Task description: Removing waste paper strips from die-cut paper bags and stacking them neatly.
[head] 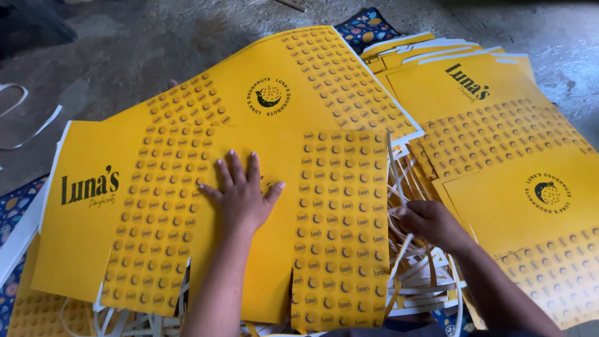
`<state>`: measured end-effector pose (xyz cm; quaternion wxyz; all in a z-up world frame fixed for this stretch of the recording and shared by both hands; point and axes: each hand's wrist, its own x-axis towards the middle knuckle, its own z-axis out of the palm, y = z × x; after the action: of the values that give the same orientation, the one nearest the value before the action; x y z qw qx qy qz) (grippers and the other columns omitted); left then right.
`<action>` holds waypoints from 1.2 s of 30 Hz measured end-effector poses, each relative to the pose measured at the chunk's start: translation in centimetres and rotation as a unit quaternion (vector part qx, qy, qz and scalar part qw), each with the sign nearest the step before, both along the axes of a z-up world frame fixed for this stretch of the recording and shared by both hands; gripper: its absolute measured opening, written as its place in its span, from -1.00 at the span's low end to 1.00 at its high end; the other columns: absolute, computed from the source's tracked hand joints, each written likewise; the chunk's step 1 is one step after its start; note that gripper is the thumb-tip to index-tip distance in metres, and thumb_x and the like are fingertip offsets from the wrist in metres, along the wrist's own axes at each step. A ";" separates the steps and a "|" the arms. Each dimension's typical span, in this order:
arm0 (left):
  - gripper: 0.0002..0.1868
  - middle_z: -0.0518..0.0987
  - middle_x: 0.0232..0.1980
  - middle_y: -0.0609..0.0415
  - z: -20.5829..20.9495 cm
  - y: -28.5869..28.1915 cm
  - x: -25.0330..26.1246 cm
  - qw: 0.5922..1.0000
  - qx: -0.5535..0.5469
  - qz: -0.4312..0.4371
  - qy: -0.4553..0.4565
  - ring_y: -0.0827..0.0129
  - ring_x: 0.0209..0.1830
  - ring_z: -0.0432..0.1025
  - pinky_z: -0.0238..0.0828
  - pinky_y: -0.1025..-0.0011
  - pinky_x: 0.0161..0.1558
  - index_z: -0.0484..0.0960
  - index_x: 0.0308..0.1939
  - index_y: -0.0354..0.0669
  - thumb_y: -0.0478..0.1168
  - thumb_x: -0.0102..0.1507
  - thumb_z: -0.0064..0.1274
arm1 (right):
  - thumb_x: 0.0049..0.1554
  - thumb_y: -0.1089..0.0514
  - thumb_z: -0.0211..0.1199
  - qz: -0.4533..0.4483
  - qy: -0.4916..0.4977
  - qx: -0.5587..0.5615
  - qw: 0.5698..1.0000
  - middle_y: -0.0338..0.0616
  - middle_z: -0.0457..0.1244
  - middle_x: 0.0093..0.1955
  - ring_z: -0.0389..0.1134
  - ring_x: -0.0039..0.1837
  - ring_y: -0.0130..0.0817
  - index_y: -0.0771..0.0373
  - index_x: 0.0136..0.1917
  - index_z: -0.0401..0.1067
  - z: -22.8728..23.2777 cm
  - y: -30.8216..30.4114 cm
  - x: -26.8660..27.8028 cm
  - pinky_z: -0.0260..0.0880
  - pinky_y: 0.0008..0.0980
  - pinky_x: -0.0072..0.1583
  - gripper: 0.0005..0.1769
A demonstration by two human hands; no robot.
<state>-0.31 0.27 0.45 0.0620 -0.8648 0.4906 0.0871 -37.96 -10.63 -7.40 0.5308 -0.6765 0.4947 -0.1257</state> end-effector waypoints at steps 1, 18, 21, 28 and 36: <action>-0.07 -0.26 0.71 -0.21 -0.2 -0.1 0.0 1.000 0.001 -0.003 0.000 -0.20 0.70 -0.43 -0.56 -0.70 0.28 -0.16 0.67 0.15 0.47 0.34 -0.46 | 0.22 -0.02 0.27 -0.003 0.000 0.001 1.000 -0.08 0.34 -0.58 0.34 -0.39 -0.23 0.23 -0.40 0.58 -0.5 -0.2 -0.7 0.33 -0.26 -0.12 -0.56; -0.08 -0.23 0.71 -0.22 -0.2 0.2 0.0 1.000 -0.015 -0.005 0.000 -0.20 0.70 -0.40 -0.58 -0.70 0.28 -0.11 0.66 0.14 0.46 0.34 -0.42 | 0.36 -0.15 0.26 -0.219 -0.147 -0.086 0.961 -0.12 0.25 -0.42 0.29 -0.32 -0.36 0.17 -0.06 0.62 -2.0 -7.0 9.6 0.36 -0.32 -0.22 -0.62; -0.06 -0.23 0.71 -0.21 -0.5 0.2 0.1 1.000 -0.017 -0.008 0.004 -0.19 0.70 -0.41 -0.61 -0.69 0.28 -0.11 0.66 0.15 0.50 0.34 -0.48 | 0.42 -0.02 0.19 -0.232 -0.190 -0.079 0.951 -0.10 0.19 -0.50 0.21 -0.38 -0.37 0.28 -0.18 0.52 -0.6 -5.7 8.7 0.27 -0.39 -0.27 -0.58; -0.06 -0.20 0.71 -0.23 -0.1 0.1 0.0 0.999 -0.030 -0.014 -0.006 -0.20 0.70 -0.38 -0.62 -0.69 0.28 -0.08 0.66 0.12 0.50 0.34 -0.47 | 0.45 0.01 0.10 -0.387 -0.313 -0.012 0.867 -0.16 0.18 -0.34 0.23 -0.29 -0.49 0.28 -0.10 0.35 -6.0 -6.3 4.3 0.29 -0.60 -0.25 -0.65; -0.09 -0.21 0.71 -0.21 -0.1 0.2 -0.3 1.000 -0.027 0.005 0.007 -0.19 0.71 -0.40 -0.63 -0.69 0.29 -0.10 0.67 0.14 0.46 0.36 -0.45 | 0.41 0.23 0.16 -0.248 -0.084 -0.355 0.897 0.38 0.29 0.21 0.38 0.13 0.26 0.44 0.43 0.40 0.5 0.9 1.7 0.43 0.05 0.13 -0.62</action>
<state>-0.57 0.44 0.31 0.0348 -0.8682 0.4885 0.0801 -36.24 -9.69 -6.92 0.2464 -0.6621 0.5230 -0.4769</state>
